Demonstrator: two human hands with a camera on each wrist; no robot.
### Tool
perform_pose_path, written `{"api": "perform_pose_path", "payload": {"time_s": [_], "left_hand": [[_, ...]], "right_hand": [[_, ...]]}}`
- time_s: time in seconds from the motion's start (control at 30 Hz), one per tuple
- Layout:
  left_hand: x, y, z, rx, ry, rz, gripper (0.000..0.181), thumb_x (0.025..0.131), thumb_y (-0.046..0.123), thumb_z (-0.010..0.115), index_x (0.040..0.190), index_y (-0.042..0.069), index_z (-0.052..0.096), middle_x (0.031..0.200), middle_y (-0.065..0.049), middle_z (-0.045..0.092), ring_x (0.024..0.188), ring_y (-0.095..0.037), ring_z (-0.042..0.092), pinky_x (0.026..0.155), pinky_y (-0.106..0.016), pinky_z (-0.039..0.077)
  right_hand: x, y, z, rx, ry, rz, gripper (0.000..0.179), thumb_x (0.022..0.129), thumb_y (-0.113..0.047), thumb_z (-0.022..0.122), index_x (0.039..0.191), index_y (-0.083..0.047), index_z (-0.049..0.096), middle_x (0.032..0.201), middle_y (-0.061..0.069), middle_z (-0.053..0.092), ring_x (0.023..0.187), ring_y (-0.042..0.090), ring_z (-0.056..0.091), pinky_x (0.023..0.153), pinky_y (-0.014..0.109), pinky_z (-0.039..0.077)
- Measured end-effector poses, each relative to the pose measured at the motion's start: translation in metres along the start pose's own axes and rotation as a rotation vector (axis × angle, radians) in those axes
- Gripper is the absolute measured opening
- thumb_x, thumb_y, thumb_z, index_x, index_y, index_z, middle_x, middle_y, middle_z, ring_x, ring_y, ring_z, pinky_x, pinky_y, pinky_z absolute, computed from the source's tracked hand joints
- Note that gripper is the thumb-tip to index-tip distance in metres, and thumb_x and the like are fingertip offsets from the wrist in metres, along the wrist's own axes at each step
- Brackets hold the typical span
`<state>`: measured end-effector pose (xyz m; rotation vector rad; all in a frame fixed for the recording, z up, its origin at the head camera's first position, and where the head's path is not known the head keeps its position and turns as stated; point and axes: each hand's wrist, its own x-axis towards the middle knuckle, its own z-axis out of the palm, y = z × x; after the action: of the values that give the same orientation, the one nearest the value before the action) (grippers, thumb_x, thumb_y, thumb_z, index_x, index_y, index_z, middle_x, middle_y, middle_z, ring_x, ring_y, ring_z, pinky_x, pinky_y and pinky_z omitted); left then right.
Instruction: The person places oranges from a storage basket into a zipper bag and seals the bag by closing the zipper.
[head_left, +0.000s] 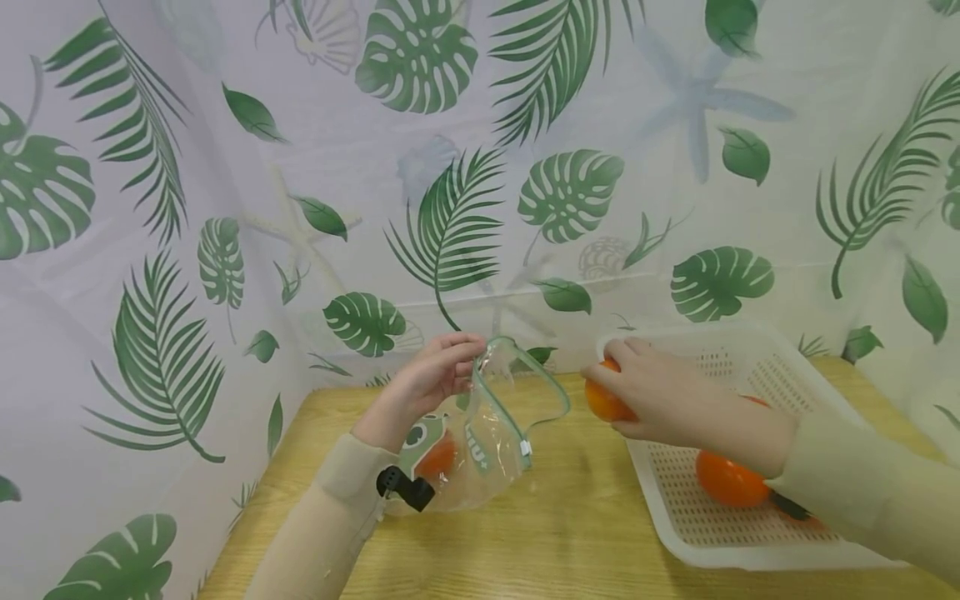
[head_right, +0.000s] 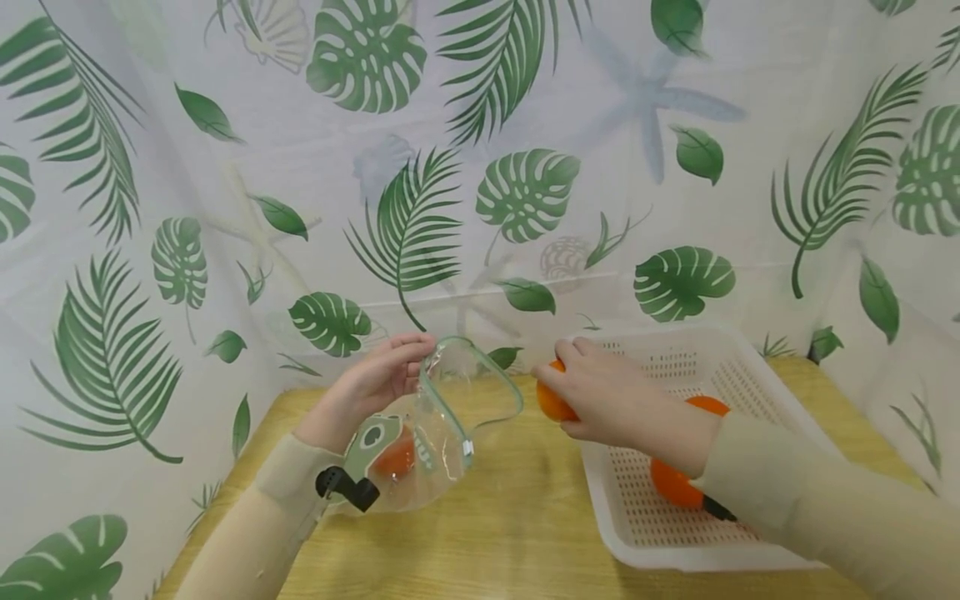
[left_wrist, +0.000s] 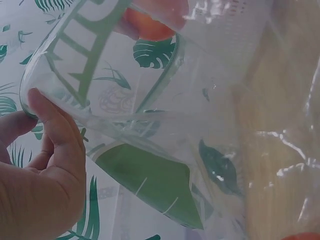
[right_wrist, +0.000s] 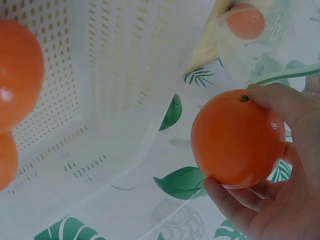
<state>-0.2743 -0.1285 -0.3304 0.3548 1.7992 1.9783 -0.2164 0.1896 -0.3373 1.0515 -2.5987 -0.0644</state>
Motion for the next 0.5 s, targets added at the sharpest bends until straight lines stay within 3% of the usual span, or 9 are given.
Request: {"api": "perform_pose_path", "payload": {"time_s": [0.27,0.5], "left_hand": [[-0.002,0.003,0.002,0.004,0.003,0.012,0.032,0.112,0.009,0.048,0.091,0.022,0.069,0.077,0.012,0.07,0.063,0.0,0.062,0.058,-0.018,0.052],[-0.001,0.005,0.0,0.003,-0.005,0.022,0.037,0.112,0.008,0.046,0.089,0.023,0.07,0.075,0.013,0.07,0.062,0.0,0.062,0.057,-0.017,0.052]], "right_hand": [[0.012,-0.006,0.001,0.001,0.044,-0.031,0.064,0.078,-0.025,0.094,0.131,-0.014,0.061,0.106,0.01,0.055,0.088,0.022,0.052,0.062,0.028,0.051],[0.022,-0.012,-0.004,0.061,0.065,-0.027,0.065,0.078,-0.023,0.093,0.134,-0.017,0.06,0.112,0.015,0.058,0.092,0.025,0.057,0.064,0.034,0.059]]}}
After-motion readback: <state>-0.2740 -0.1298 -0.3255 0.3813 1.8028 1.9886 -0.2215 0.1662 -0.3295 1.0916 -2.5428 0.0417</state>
